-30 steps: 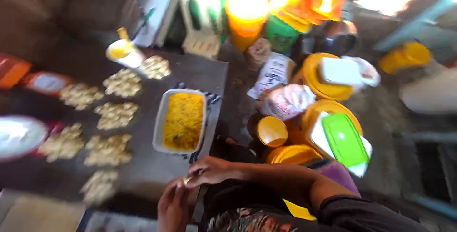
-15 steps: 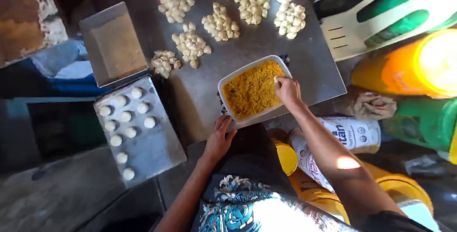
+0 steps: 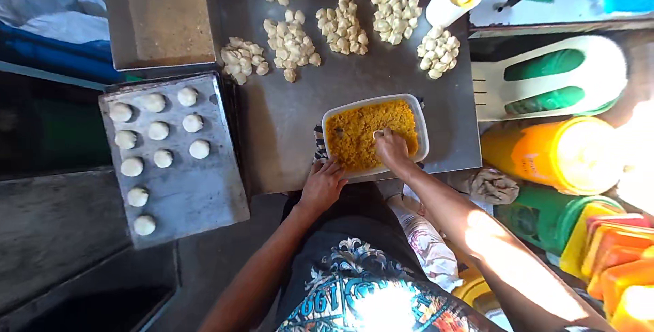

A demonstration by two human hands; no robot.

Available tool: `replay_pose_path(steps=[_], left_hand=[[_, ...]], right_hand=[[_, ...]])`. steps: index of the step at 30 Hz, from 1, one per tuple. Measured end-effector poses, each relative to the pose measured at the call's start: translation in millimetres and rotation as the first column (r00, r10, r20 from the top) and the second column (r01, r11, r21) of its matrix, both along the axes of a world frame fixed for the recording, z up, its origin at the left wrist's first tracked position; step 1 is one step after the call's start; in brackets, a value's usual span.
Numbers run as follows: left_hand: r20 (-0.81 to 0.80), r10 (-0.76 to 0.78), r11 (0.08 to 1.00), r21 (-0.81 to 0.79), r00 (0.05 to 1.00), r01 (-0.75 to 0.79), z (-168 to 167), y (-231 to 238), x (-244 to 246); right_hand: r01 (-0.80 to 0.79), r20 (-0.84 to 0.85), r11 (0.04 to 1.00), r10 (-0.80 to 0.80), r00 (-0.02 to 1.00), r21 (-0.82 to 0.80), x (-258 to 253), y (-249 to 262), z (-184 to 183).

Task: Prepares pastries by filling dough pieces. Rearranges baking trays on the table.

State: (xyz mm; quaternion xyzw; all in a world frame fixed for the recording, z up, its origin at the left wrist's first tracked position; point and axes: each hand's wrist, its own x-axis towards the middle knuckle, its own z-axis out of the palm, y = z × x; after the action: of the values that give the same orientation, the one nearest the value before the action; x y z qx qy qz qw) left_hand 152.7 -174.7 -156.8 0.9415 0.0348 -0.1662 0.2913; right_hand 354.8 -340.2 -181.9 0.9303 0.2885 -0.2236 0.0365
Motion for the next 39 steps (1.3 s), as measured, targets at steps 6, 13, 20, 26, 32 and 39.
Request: replay_pose_path(steps=[6, 13, 20, 26, 32, 39], left_hand=[[0.059, 0.032, 0.992, -0.125, 0.998, -0.025, 9, 13, -8], [0.074, 0.046, 0.981, -0.194, 0.996, -0.031, 17, 22, -14], [0.167, 0.258, 0.9, -0.401, 0.952, -0.173, 38, 41, 15], [-0.198, 0.43, 0.493, -0.766, 0.881, -0.413, 47, 25, 95], [-0.44, 0.34, 0.251, -0.809, 0.831, -0.531, 37, 14, 106], [-0.296, 0.425, 0.558, -0.658, 0.855, -0.505, 48, 20, 88]], right_hand=[[0.151, -0.131, 0.97, -0.128, 0.983, 0.19, 11, -3, 10], [-0.034, 0.051, 0.996, 0.03, 0.998, 0.082, -10, 9, -9], [0.425, -0.343, 0.797, -0.291, 0.893, 0.43, 18, -5, 18], [0.777, -0.86, 0.442, -0.026, 0.51, 0.448, -7, 1, 72], [0.849, -0.911, 0.356, 0.02, 0.411, 0.391, -9, 7, 78], [0.715, -0.731, 0.459, -0.184, 0.658, 0.527, -22, 18, 66]])
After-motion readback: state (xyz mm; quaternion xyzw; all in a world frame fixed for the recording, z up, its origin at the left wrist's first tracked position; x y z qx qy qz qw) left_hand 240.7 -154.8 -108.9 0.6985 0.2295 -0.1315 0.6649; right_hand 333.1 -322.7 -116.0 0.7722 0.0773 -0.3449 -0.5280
